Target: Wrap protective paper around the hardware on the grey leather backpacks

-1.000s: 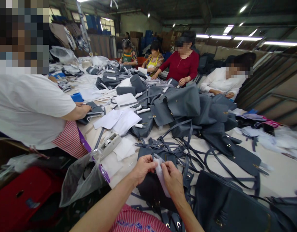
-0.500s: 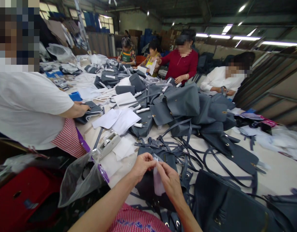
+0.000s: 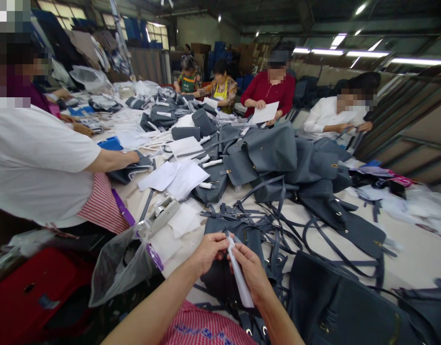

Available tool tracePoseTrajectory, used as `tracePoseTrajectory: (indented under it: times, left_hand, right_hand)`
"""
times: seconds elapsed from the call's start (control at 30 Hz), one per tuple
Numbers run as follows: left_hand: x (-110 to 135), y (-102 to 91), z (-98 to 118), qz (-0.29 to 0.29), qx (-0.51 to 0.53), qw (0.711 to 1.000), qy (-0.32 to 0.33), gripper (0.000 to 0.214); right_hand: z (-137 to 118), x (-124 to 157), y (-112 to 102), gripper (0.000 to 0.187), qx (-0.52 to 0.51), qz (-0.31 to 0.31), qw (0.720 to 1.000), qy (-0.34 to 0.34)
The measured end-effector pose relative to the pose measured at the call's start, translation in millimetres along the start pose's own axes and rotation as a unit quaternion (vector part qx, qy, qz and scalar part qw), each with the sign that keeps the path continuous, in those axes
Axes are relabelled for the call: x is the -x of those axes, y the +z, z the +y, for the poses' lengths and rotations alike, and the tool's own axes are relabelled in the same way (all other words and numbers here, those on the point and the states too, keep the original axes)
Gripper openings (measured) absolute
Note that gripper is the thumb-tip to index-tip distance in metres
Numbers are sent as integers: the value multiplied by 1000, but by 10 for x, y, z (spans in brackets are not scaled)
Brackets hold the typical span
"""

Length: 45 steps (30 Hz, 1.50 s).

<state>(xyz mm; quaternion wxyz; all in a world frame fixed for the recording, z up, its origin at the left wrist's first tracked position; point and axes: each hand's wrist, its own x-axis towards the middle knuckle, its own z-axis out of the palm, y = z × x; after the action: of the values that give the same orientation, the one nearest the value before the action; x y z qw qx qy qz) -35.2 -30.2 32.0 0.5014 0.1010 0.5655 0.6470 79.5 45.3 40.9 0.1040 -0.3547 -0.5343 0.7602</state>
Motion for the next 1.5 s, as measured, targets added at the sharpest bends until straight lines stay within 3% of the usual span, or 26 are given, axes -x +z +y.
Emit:
tracePoseTrajectory:
  times: [0.17, 0.3, 0.4, 0.57, 0.67, 0.83, 0.93, 1.03, 1.23, 1.4, 1.5]
  left_hand:
    - [-16, 48, -9, 50, -40, 996, 55, 27]
    - [9, 93, 41, 51, -64, 993, 85, 14]
    - [27, 106, 59, 47, -74, 992, 95, 13]
    - [41, 65, 65, 27, -80, 992, 89, 20]
    - [61, 6, 110, -16, -83, 993, 77, 22]
    - [94, -68, 175, -74, -103, 990, 61, 27]
    - [73, -65, 152, -41, -106, 992, 60, 21]
    - [52, -18, 105, 3, -102, 992, 68, 11]
    - [129, 126, 37, 42, 58, 997, -13, 40]
    - [-36, 216, -10, 103, 21, 994, 7, 35]
    - [-136, 265, -41, 128, 12, 992, 11, 27]
  right_hand:
    - [57, 10, 30, 34, 71, 66, 993, -65]
    - [85, 70, 32, 32, 192, 107, 967, -131]
    - [120, 85, 14, 32, 223, 122, 955, -155]
    - [177, 50, -8, 32, 187, 121, 962, -157]
    - [158, 35, -1, 32, 151, 108, 973, -140]
    - [56, 34, 25, 36, 20, 33, 996, -81]
    - [10, 29, 34, 31, -22, 0, 998, -51]
    - [8, 14, 60, 26, -26, 29, 997, -73]
    - [89, -41, 182, 23, -37, 116, 988, -100]
    - [117, -211, 171, 15, -36, 165, 982, -85]
    - [95, -161, 62, 14, -26, 154, 985, -74]
